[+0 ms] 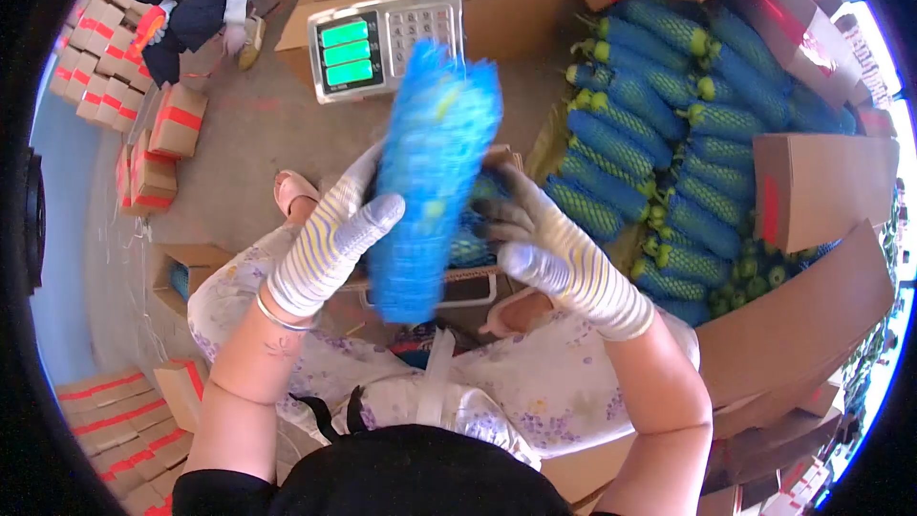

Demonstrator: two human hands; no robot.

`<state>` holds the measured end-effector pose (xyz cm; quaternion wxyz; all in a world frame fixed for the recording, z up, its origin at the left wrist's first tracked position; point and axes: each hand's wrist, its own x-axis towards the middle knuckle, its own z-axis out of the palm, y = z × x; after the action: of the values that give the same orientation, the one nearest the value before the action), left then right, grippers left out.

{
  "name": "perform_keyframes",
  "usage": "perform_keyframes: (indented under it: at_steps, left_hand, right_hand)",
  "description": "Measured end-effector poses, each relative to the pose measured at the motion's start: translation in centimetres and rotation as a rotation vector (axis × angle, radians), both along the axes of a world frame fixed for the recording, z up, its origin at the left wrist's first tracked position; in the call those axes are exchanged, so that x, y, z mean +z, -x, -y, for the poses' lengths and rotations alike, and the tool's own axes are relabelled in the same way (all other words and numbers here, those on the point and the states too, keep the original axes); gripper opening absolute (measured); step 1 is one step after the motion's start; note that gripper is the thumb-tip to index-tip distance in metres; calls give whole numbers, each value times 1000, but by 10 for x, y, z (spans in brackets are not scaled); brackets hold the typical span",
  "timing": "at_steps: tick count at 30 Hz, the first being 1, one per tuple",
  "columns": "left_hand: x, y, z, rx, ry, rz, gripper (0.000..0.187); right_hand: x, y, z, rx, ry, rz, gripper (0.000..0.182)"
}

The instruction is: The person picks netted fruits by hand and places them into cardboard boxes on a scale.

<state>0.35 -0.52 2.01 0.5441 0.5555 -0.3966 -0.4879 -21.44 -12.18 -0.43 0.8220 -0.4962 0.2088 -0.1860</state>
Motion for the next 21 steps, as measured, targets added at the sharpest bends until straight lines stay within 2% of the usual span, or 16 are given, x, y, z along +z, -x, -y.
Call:
perform_keyframes:
  at_steps: [2, 3, 4, 6, 7, 8, 10, 12, 14, 16, 17, 19, 21]
  left_hand:
    - [24, 4, 9, -171, -12, -2, 79]
    - [14, -9, 14, -357, -40, -228, 69]
    - [8, -6, 12, -370, -55, -246, 69]
    - [11, 4, 14, -172, -34, -102, 47]
    - [-4, 4, 17, -148, -6, 44, 40]
    - [-17, 4, 20, -154, -9, 42, 40]
    - [-43, 6, 22, -385, -251, 572, 37]
    - [-69, 23, 33, -551, -36, 864, 38]
    - [-85, 46, 52, -701, -101, 976, 36]
    - [-101, 69, 81, -877, -406, 1201, 33]
    - [-108, 74, 89, -875, -403, 1205, 33]
    - [-121, 79, 99, -998, -540, 1306, 31]
    - [-130, 82, 97, -904, -552, 1283, 30]
  right_hand:
    - [-3, 7, 8, 68, -124, 13, 95]
    - [0, 3, 3, -103, -266, 47, 93]
    - [-3, 11, 16, -52, -251, -12, 111]
    - [4, 24, 26, -94, -192, -60, 114]
    - [4, 28, 27, -189, -182, -38, 117]
    - [3, 30, 28, -284, -173, -13, 119]
    - [14, 32, 30, -286, -145, 41, 122]
    - [12, 38, 35, -358, -68, 30, 122]
    - [12, 41, 37, -360, -97, 53, 121]
    - [7, 43, 40, -460, -98, 59, 117]
    - [6, 44, 41, -509, -98, 65, 115]
    - [10, 48, 41, -455, -71, 33, 114]
    - [9, 50, 40, -392, -61, 18, 112]
